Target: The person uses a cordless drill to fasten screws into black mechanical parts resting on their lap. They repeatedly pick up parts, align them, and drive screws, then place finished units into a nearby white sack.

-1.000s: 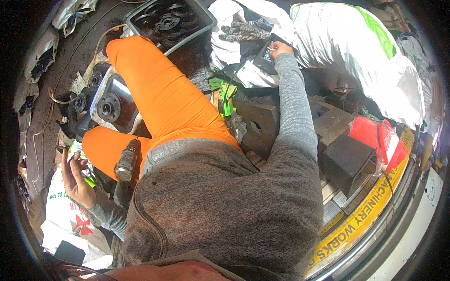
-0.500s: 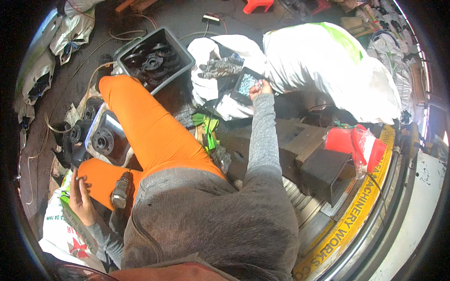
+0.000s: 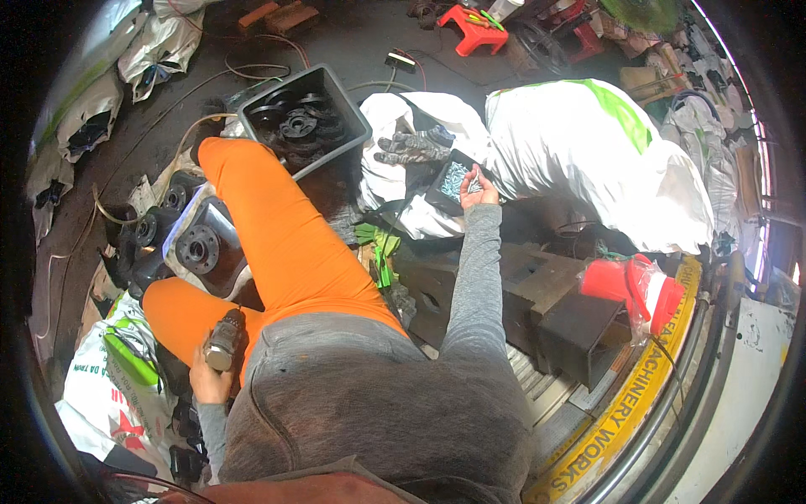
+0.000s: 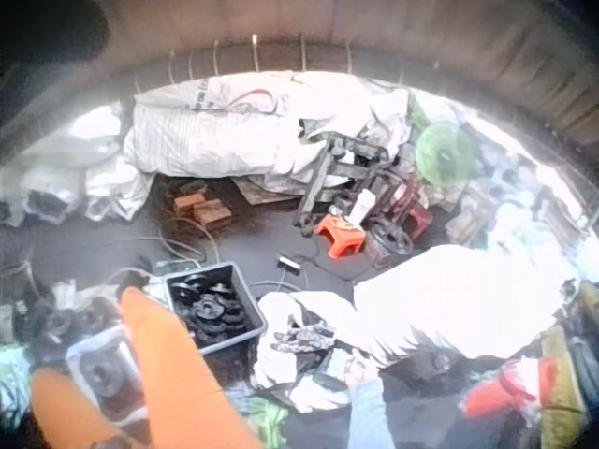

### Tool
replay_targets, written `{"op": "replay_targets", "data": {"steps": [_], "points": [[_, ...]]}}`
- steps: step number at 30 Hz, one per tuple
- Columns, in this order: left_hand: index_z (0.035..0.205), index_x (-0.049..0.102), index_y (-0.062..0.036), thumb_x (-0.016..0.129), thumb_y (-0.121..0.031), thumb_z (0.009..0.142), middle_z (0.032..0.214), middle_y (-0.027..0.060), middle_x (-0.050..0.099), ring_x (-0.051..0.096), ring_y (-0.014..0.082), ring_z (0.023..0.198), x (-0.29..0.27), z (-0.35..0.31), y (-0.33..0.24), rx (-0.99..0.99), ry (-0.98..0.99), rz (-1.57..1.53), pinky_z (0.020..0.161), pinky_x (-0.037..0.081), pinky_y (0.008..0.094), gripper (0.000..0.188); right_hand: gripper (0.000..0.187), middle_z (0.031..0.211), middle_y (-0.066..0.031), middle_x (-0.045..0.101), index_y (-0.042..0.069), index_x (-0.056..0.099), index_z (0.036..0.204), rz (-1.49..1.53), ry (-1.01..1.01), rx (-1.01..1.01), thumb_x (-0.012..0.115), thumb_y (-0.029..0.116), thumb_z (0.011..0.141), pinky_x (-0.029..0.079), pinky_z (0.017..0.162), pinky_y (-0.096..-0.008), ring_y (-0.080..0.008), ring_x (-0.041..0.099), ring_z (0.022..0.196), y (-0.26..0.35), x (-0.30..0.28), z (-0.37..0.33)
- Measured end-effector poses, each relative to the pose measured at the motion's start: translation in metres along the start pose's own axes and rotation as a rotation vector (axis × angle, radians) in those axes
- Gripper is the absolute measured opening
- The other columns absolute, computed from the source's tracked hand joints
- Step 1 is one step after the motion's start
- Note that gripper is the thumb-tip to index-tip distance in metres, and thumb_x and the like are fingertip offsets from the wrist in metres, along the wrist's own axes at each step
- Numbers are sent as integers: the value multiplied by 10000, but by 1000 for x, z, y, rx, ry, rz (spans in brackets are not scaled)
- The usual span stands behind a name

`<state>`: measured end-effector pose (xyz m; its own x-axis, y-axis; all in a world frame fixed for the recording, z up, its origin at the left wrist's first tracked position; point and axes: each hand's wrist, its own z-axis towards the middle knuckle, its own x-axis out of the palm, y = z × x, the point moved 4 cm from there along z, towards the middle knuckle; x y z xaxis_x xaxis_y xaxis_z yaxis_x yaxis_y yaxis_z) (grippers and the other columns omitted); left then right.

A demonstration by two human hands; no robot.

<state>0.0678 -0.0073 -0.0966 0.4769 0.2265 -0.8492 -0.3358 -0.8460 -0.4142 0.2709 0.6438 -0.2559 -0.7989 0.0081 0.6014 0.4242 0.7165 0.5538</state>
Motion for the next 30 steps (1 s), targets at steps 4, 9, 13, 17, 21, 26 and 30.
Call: {"op": "replay_targets", "data": {"steps": [4,9,13,17,21,26,30], "points": [[1314,504,-75,703,-40,653,1074,177,588,619,388,925,-3,5,4,1,-29,-65,776,514,420,691,284,1002,-67,637,63,564,1189,-5,22,21,495,118,919,507,863,-441,-234,624,949,0,5,3],[1284,535,-60,691,-25,647,1022,178,585,615,390,891,-4,6,6,-22,-8,-108,745,511,420,657,170,1157,-95,611,116,529,1122,-79,-74,-29,487,127,957,489,899,-515,-301,592,1095,-5,4,5],[1276,545,-58,693,-30,640,987,174,581,611,394,871,1,5,12,-45,-2,-95,727,508,427,654,169,1243,-119,577,93,483,1138,-46,-60,-23,458,136,976,508,870,-498,-316,577,1122,-4,-2,13],[1279,541,-60,691,-38,642,995,178,583,608,402,878,3,7,13,-49,26,-115,739,507,432,655,198,1223,-113,585,84,509,1151,-12,-19,2,483,144,964,514,860,-473,-319,572,1127,7,-19,23],[1280,536,-51,689,-37,641,1012,195,593,608,408,900,2,9,12,23,9,-81,772,502,434,657,214,1205,-101,592,71,544,1146,-76,-34,-78,513,147,948,519,859,-434,-296,579,1117,-2,-1,11],[1222,575,-18,694,-43,644,1074,210,632,615,385,997,2,8,15,-21,-5,-225,830,501,402,591,214,1193,-129,605,39,551,1131,-27,114,-84,541,97,926,515,915,-442,-317,553,1175,0,17,5],[1130,623,8,695,-34,690,1081,203,651,628,338,1025,-33,-2,1,39,-34,-373,868,496,364,448,198,1126,-131,626,30,551,1121,-215,253,-79,557,68,926,549,871,-404,-290,582,1132,-11,53,4]]}}
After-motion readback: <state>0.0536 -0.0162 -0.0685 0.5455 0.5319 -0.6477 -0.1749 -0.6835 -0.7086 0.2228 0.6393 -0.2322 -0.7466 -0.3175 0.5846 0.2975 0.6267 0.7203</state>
